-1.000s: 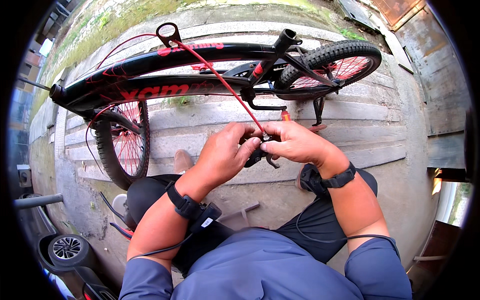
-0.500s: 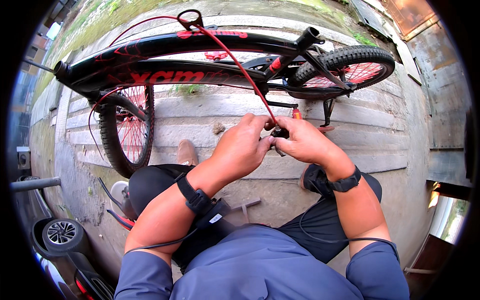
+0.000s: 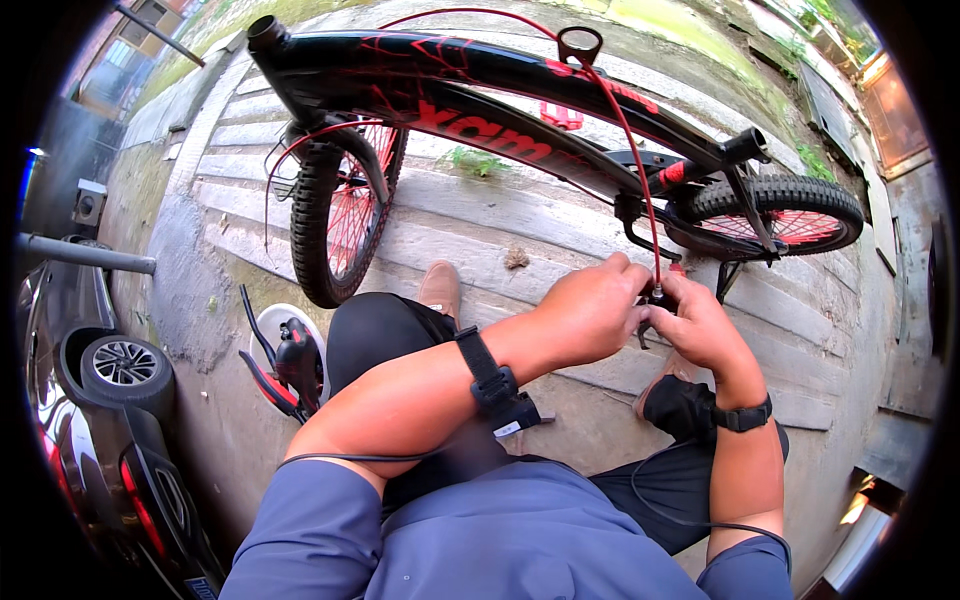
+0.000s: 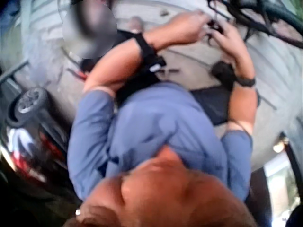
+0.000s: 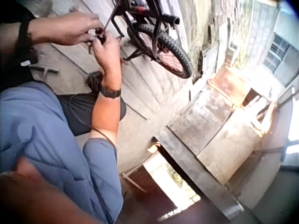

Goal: The person adjusts a red brake cable on a black and red bicycle using a silver multi-tool. They manipulate the cable housing and ferrule at the brake lever, then route the cable through the frame and toward the front fork. The person repeatedly tightens and adjusts the cable connection at the lever throughout the clip.

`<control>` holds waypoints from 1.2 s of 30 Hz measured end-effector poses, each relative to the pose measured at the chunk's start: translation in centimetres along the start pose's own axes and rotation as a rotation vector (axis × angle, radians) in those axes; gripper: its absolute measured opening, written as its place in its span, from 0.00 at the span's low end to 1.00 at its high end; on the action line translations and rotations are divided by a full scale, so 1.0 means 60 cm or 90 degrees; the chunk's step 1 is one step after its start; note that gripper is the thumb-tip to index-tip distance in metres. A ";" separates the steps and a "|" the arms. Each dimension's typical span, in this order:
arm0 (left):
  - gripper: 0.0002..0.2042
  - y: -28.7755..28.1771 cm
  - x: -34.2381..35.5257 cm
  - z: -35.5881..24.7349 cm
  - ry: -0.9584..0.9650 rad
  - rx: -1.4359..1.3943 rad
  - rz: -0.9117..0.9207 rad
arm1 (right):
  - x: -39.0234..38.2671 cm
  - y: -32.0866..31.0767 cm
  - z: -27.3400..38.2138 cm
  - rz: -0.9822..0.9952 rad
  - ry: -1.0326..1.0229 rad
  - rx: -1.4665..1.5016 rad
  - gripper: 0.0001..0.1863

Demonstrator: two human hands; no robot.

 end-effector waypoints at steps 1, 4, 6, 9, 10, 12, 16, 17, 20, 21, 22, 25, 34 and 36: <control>0.17 0.000 0.001 0.000 -0.003 -0.005 0.008 | 0.001 0.000 0.006 -0.001 -0.003 -0.009 0.18; 0.18 -0.003 -0.001 -0.005 -0.021 -0.003 0.017 | 0.004 0.002 -0.009 -0.008 0.042 0.019 0.19; 0.20 -0.003 -0.002 -0.005 -0.018 -0.004 0.013 | 0.004 -0.002 -0.022 -0.035 0.034 -0.019 0.19; 0.22 -0.001 -0.004 -0.003 0.002 0.004 0.001 | 0.007 -0.004 -0.029 -0.062 0.025 -0.050 0.19; 0.23 0.000 -0.004 -0.001 0.005 0.008 -0.002 | 0.008 -0.004 -0.026 -0.067 0.030 -0.061 0.20; 0.24 0.001 -0.004 0.002 0.009 0.016 -0.007 | 0.007 -0.007 -0.016 -0.079 0.042 -0.084 0.21; 0.22 0.001 -0.005 0.004 0.006 0.021 -0.009 | 0.009 -0.010 -0.009 -0.121 0.035 -0.141 0.26; 0.21 0.001 -0.005 0.004 0.005 0.028 -0.002 | 0.011 -0.011 -0.020 -0.136 0.007 -0.154 0.27; 0.18 -0.001 -0.004 -0.001 0.004 0.046 0.004 | 0.011 -0.014 -0.020 -0.166 -0.039 -0.200 0.30; 0.17 0.000 -0.005 -0.002 0.003 0.048 0.005 | 0.011 -0.014 -0.020 -0.173 -0.045 -0.220 0.31; 0.17 0.000 -0.005 -0.002 0.009 0.049 0.002 | 0.011 -0.015 -0.025 -0.180 -0.045 -0.228 0.31; 0.19 0.000 -0.007 0.002 0.024 0.053 -0.006 | 0.014 -0.014 -0.034 -0.191 -0.050 -0.240 0.32; 0.18 0.008 -0.006 0.005 0.040 0.071 0.001 | 0.017 -0.012 -0.023 -0.187 -0.047 -0.187 0.30; 0.18 0.008 -0.004 0.004 0.036 0.076 0.010 | 0.019 -0.012 -0.031 -0.198 -0.073 -0.197 0.28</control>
Point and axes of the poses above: each hand's wrist, its own x-axis towards the middle knuckle, its own y-axis out of the palm, z = x × y, the point moved 3 cm from there along x, towards the middle knuckle, and after that the axes turned 11 degrees about -z, right-handed, at the moved point
